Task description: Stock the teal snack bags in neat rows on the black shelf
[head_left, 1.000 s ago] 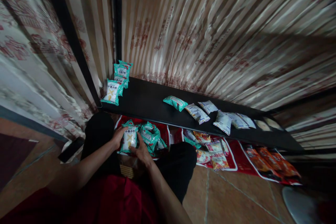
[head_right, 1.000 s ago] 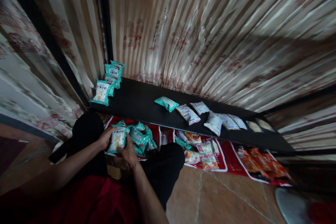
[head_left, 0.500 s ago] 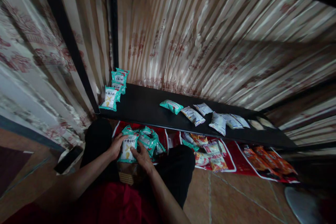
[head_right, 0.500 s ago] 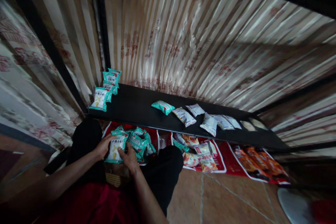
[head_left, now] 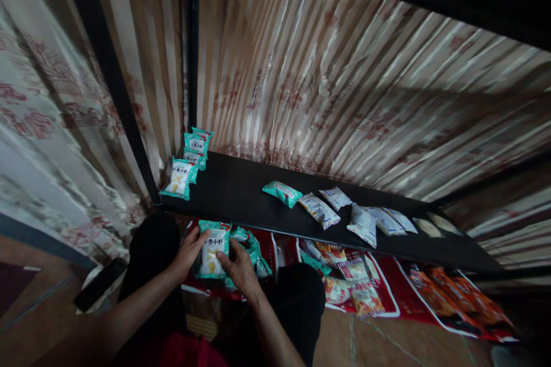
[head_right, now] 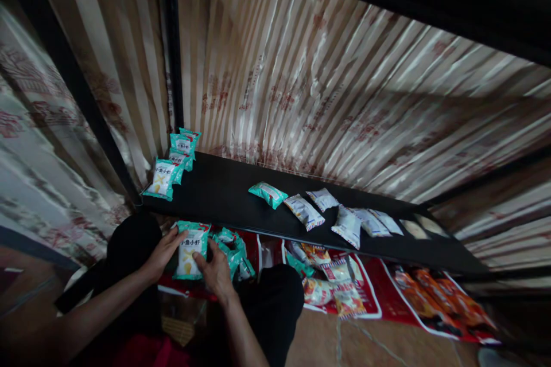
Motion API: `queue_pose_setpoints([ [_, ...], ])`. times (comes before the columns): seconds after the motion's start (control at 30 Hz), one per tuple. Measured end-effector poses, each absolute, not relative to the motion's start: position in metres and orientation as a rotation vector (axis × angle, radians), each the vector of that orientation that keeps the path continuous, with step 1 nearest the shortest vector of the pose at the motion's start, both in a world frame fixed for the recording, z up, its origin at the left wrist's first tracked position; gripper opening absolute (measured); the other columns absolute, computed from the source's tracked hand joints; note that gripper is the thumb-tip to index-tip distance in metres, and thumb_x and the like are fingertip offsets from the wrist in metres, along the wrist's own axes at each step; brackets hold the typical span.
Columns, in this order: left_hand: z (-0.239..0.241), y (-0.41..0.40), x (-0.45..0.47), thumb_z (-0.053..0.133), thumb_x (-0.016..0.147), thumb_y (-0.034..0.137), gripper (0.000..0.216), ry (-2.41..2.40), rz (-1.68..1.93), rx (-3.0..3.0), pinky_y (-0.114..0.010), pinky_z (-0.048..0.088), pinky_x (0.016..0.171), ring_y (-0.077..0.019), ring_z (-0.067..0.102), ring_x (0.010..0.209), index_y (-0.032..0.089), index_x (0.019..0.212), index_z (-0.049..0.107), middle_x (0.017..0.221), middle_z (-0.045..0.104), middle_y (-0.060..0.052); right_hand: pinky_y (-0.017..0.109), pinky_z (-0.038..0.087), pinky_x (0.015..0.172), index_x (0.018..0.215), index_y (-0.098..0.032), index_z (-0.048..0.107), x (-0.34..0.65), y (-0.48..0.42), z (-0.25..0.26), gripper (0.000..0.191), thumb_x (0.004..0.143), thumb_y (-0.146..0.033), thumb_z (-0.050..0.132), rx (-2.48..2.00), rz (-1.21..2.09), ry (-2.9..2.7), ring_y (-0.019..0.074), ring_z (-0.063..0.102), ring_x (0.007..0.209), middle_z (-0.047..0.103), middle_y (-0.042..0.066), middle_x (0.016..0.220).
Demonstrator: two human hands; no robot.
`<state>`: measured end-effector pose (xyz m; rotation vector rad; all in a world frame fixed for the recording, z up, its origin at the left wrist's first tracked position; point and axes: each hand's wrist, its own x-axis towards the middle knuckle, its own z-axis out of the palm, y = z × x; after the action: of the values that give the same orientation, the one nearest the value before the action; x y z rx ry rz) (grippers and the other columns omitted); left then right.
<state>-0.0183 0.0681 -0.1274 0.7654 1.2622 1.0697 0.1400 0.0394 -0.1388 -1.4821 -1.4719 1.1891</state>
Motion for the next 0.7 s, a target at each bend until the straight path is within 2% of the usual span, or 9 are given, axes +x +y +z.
queue_pose_setpoints([
  [0.17, -0.121, 0.091, -0.017, 0.066, 0.065, 0.055, 0.042, 1.347, 1.128, 0.879, -0.028, 0.049, 0.074, -0.0234, 0.064, 0.088, 0.019, 0.086, 0.061, 0.088, 0.069, -0.005, 0.032, 0.051, 0.082, 0.114, -0.023, 0.058, 0.136, 0.061, -0.117, 0.039, 0.078, -0.038, 0.061, -1.411, 1.234, -1.452, 0.0209, 0.065, 0.094, 0.069, 0.002, 0.105],
  [0.37, -0.111, 0.125, -0.014, 0.060, 0.070, 0.058, 0.048, 1.396, 1.166, 0.993, -0.034, 0.049, 0.079, -0.0254, 0.063, 0.092, 0.018, 0.094, 0.060, 0.094, 0.068, -0.007, 0.032, 0.050, 0.084, 0.111, -0.020, 0.059, 0.135, 0.092, -0.101, 0.036, 0.079, -0.039, 0.060, -1.356, 1.224, -1.416, 0.0210, 0.064, 0.096, 0.069, 0.004, 0.106],
  [0.57, -0.101, 0.158, -0.005, 0.062, 0.070, 0.053, 0.047, 1.390, 1.252, 0.996, -0.036, 0.048, 0.085, -0.0251, 0.063, 0.096, 0.016, 0.099, 0.059, 0.098, 0.068, -0.010, 0.034, 0.051, 0.082, 0.110, -0.019, 0.060, 0.140, 0.129, -0.094, 0.039, 0.078, -0.040, 0.061, -1.311, 1.209, -1.369, 0.0230, 0.065, 0.094, 0.069, 0.005, 0.103],
  [0.7, -0.103, 0.181, 0.000, 0.056, 0.075, 0.048, 0.043, 1.379, 1.253, 1.075, -0.036, 0.048, 0.085, -0.0247, 0.063, 0.098, 0.016, 0.104, 0.057, 0.102, 0.067, -0.010, 0.034, 0.051, 0.082, 0.108, -0.018, 0.061, 0.144, 0.157, -0.091, 0.038, 0.078, -0.040, 0.060, -1.341, 1.130, -1.382, 0.0231, 0.065, 0.093, 0.069, 0.006, 0.101],
])
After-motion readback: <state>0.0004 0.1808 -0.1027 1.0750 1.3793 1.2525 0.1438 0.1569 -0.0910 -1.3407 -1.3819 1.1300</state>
